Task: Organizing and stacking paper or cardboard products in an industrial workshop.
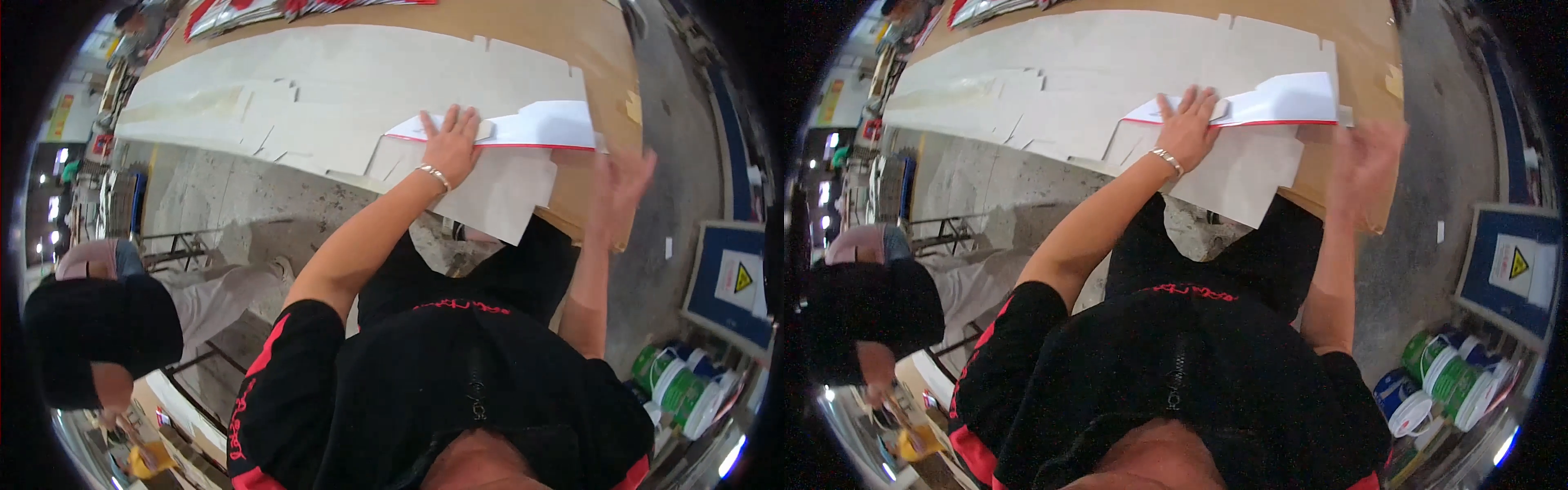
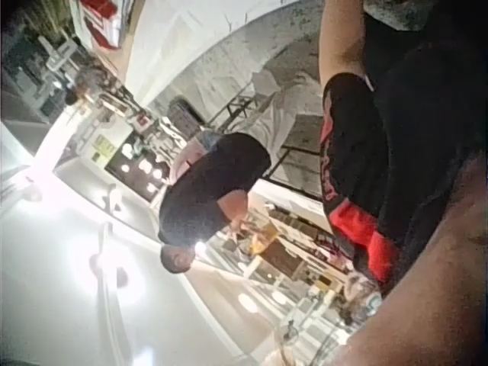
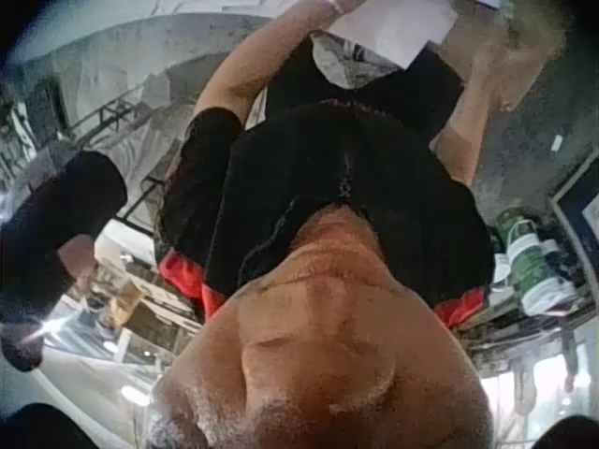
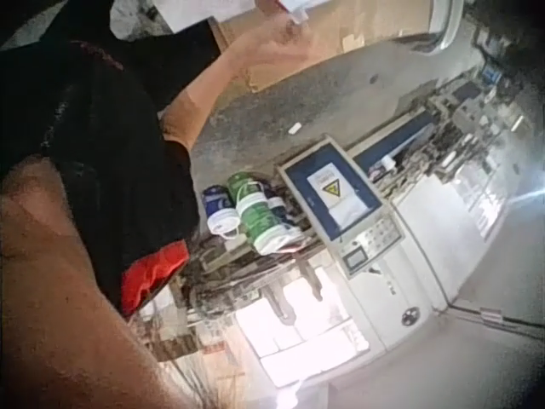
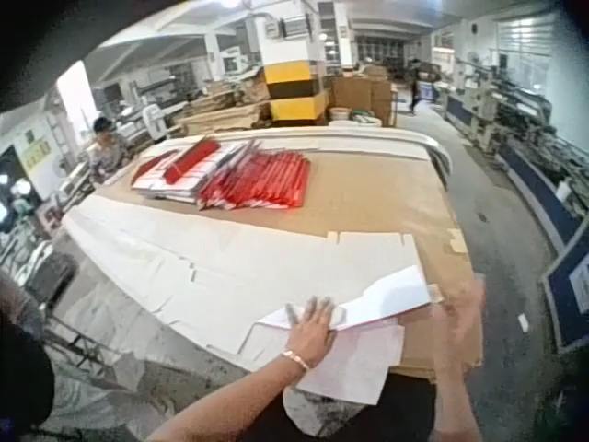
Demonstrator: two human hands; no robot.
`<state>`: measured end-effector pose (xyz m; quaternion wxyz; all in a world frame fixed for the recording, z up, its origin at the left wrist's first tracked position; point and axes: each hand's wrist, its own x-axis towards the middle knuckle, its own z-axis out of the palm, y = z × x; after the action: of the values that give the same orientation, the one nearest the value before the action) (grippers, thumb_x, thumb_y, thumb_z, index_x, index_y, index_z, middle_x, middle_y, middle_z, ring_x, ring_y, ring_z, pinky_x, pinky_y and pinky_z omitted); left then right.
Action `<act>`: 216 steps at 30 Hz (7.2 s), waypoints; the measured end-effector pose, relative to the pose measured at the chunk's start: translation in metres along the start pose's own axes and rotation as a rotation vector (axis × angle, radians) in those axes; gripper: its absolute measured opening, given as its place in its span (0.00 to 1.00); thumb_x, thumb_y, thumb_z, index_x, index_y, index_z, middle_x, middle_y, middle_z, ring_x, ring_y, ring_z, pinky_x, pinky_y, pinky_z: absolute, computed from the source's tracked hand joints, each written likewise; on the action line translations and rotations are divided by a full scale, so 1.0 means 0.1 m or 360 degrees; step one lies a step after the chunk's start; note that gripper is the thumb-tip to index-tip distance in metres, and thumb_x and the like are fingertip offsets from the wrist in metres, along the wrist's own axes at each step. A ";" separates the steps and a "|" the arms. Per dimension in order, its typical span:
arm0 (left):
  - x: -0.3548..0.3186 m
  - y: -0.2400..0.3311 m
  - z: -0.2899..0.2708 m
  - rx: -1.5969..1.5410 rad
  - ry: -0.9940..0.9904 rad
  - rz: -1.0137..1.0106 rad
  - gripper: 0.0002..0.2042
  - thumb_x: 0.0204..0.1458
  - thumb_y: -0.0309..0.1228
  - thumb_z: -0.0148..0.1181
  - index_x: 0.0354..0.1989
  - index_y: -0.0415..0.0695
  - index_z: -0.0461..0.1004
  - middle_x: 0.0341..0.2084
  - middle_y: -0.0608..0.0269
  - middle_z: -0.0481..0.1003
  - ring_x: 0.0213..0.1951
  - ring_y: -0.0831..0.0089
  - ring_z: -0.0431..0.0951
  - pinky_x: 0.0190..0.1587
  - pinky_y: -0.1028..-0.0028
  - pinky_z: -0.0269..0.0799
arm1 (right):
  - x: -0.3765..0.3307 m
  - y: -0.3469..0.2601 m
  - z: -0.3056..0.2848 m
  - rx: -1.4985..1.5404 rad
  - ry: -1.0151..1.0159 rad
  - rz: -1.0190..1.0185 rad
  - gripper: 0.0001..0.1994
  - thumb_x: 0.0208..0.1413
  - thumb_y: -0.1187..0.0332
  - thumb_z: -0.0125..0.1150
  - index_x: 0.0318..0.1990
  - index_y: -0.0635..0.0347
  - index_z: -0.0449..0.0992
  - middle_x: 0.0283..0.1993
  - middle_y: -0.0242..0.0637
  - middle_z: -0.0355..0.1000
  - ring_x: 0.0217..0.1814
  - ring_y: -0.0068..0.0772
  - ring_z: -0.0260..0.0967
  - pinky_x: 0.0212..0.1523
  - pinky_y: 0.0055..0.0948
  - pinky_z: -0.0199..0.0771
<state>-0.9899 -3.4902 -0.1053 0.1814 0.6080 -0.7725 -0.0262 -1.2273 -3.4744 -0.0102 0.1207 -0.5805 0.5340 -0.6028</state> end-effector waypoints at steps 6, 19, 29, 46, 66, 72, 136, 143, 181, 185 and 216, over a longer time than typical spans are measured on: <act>0.23 0.63 0.03 -0.0089 -0.0033 0.0141 0.26 0.52 0.36 0.53 0.60 0.44 0.59 0.63 0.60 0.58 0.65 0.56 0.55 0.59 0.33 0.41 | -0.71 0.19 0.30 0.0792 -0.0328 0.0899 0.23 0.60 0.60 0.53 0.58 0.62 0.62 0.56 0.38 0.63 0.55 0.29 0.63 0.55 0.31 0.64; 0.03 0.53 0.18 0.0159 -0.0074 0.0239 0.28 0.51 0.35 0.53 0.61 0.43 0.58 0.62 0.53 0.57 0.64 0.54 0.56 0.60 0.41 0.49 | -0.53 0.33 0.42 -0.0497 -0.0516 -0.0399 0.14 0.57 0.76 0.46 0.50 0.72 0.68 0.58 0.55 0.64 0.60 0.50 0.62 0.56 0.40 0.63; -0.31 0.09 -0.64 0.0267 -0.0174 0.0260 0.38 0.46 0.51 0.58 0.63 0.43 0.54 0.63 0.55 0.56 0.64 0.57 0.55 0.63 0.42 0.43 | -0.10 0.37 0.35 -0.0162 -0.0418 -0.0198 0.24 0.55 0.83 0.40 0.58 0.56 0.68 0.61 0.40 0.64 0.66 0.38 0.57 0.65 0.34 0.56; -0.15 -1.13 -0.67 -0.1130 -0.0205 -0.0441 0.09 0.46 0.35 0.64 0.31 0.41 0.79 0.29 0.59 0.76 0.31 0.61 0.75 0.35 0.70 0.71 | -0.10 0.82 -0.02 -0.0486 -0.0748 -0.0057 0.28 0.54 0.81 0.43 0.62 0.46 0.62 0.62 0.40 0.63 0.65 0.43 0.57 0.65 0.37 0.55; -0.26 -1.03 -1.00 0.0361 -0.0605 0.0110 0.44 0.49 0.67 0.40 0.68 0.48 0.47 0.67 0.59 0.49 0.70 0.60 0.37 0.64 0.42 0.24 | -0.32 0.45 0.66 -0.0979 -0.1562 -0.0902 0.29 0.58 0.46 0.45 0.65 0.43 0.57 0.70 0.29 0.49 0.73 0.39 0.42 0.68 0.54 0.38; -0.36 -1.34 -1.23 0.0677 -0.0378 0.0363 0.37 0.44 0.39 0.66 0.64 0.53 0.55 0.53 0.64 0.70 0.60 0.69 0.63 0.66 0.52 0.40 | -0.33 0.47 0.69 -0.0978 -0.1556 -0.0891 0.29 0.58 0.45 0.44 0.66 0.42 0.56 0.70 0.28 0.49 0.73 0.37 0.42 0.69 0.54 0.37; 0.15 -0.66 -0.25 0.0043 -0.0201 0.0250 0.26 0.53 0.49 0.52 0.61 0.59 0.62 0.65 0.61 0.52 0.67 0.60 0.47 0.60 0.37 0.36 | -0.28 0.57 0.77 -0.1031 -0.1662 -0.1069 0.29 0.53 0.79 0.42 0.65 0.48 0.56 0.70 0.29 0.50 0.72 0.39 0.43 0.67 0.60 0.41; 0.74 -0.58 -0.17 -0.0077 -0.0317 -0.0123 0.33 0.45 0.51 0.61 0.60 0.56 0.63 0.67 0.62 0.51 0.69 0.59 0.43 0.62 0.39 0.33 | -0.13 0.47 0.72 -0.1003 -0.1707 -0.1034 0.29 0.53 0.80 0.41 0.64 0.49 0.58 0.69 0.31 0.53 0.72 0.40 0.45 0.68 0.58 0.39; -0.03 -0.98 -0.78 -0.1657 -0.0353 -0.0225 0.28 0.45 0.28 0.65 0.57 0.44 0.65 0.40 0.57 0.74 0.40 0.62 0.74 0.45 0.68 0.71 | 2.88 2.16 4.65 0.0029 -0.1114 0.0436 0.26 0.54 0.67 0.58 0.61 0.64 0.62 0.45 0.39 0.74 0.45 0.28 0.71 0.45 0.31 0.71; -0.21 -1.11 -0.82 -0.1485 -0.0285 -0.0399 0.27 0.45 0.27 0.65 0.57 0.44 0.66 0.39 0.56 0.74 0.39 0.63 0.75 0.43 0.69 0.72 | 1.82 0.86 3.64 0.0178 -0.2087 0.0343 0.20 0.56 0.59 0.56 0.52 0.62 0.67 0.40 0.36 0.73 0.39 0.31 0.69 0.42 0.31 0.69; -0.33 -1.26 -0.64 -0.0831 -0.0442 -0.0300 0.12 0.41 0.34 0.66 0.36 0.47 0.80 0.42 0.55 0.75 0.43 0.59 0.74 0.47 0.65 0.69 | -0.73 0.56 -0.58 -0.0432 -0.0843 -0.0440 0.21 0.37 0.84 0.52 0.41 0.56 0.76 0.44 0.39 0.69 0.49 0.47 0.66 0.48 0.39 0.67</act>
<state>-0.8459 -3.4805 -0.0864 0.2209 0.6003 -0.6974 -0.3233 -1.2801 -3.4117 -0.0818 0.0939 -0.7949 0.4756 -0.3648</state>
